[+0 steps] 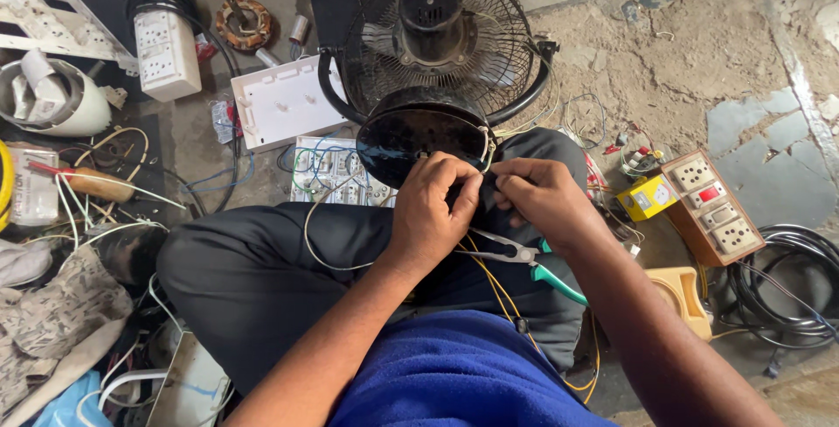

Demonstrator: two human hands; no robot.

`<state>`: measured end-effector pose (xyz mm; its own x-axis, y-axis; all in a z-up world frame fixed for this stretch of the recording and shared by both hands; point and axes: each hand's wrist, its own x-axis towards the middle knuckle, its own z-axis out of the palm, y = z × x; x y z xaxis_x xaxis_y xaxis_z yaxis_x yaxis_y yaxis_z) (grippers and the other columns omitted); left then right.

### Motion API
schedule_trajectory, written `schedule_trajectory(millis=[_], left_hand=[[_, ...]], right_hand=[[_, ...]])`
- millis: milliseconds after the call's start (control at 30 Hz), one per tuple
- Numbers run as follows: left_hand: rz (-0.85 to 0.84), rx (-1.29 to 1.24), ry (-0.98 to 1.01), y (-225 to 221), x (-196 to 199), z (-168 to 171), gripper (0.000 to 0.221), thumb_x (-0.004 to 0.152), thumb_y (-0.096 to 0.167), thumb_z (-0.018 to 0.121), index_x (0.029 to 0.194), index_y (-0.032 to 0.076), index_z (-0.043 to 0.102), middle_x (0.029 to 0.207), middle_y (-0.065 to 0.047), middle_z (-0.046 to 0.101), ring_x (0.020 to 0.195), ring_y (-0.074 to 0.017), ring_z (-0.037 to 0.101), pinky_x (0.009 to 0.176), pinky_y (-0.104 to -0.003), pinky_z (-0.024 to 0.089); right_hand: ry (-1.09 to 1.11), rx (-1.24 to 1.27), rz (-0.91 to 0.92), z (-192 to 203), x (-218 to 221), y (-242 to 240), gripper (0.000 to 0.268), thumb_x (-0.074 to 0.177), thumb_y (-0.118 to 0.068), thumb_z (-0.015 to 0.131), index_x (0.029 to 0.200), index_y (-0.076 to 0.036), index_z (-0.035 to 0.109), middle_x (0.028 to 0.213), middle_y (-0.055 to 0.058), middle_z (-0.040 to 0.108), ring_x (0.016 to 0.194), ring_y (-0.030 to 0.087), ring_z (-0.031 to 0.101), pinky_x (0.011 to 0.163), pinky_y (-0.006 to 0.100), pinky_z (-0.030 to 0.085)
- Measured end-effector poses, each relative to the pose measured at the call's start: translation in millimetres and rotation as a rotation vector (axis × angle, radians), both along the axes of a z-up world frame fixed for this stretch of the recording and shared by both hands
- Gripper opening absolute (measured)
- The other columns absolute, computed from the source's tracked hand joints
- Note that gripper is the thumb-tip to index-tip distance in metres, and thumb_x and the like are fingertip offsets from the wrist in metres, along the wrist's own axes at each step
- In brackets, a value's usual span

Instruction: The person sits on the floor and repairs a black table fan by manipulating its internal wiring. They use pliers to strip wire ends and connect them to the fan's motor terminals, then wrap the connections with electrical tape. The person also handles a power strip and various loose wires during the process.

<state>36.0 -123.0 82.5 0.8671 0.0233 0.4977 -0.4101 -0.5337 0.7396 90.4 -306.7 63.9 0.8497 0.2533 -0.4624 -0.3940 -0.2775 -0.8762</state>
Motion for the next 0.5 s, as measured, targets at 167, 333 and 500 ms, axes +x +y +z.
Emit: schedule_trajectory(millis=[167,333,500], left_hand=[[0.002,-0.193,0.226,-1.8,-0.4,-7.7,0.013,0.092,0.011,0.076,0.094,0.005,0.064,0.086,-0.004,0.068,0.077,-0.0161,0.065,0.064,-0.029,0.052],[-0.025,-0.483,0.366,0.0,4.4,-25.6,0.025,0.09,0.015,0.078,0.111,0.005,0.069,0.087,-0.001,0.069,0.079,-0.0075,0.064,0.075,-0.025,0.056],[0.039,-0.406,0.242,-3.5,0.1,-26.3,0.014,0.09,0.011,0.082,0.097,0.004,0.073,0.091,-0.003,0.073,0.08,-0.0129,0.069,0.074,-0.027,0.056]], right_hand=[[-0.126,-0.07,0.094,10.8,-9.6,-1.3,0.034,0.093,-0.014,0.061,0.121,0.0,0.073,0.086,0.006,0.073,0.07,0.01,0.064,0.06,0.024,0.053],[-0.079,0.072,0.014,2.0,-11.0,0.0,0.031,0.094,-0.013,0.062,0.119,0.003,0.073,0.085,0.005,0.071,0.071,0.009,0.063,0.06,0.025,0.053],[0.147,0.365,-0.06,1.2,-10.5,-2.0,0.026,0.094,-0.012,0.062,0.115,0.002,0.071,0.079,0.006,0.068,0.069,0.012,0.063,0.057,0.028,0.052]])
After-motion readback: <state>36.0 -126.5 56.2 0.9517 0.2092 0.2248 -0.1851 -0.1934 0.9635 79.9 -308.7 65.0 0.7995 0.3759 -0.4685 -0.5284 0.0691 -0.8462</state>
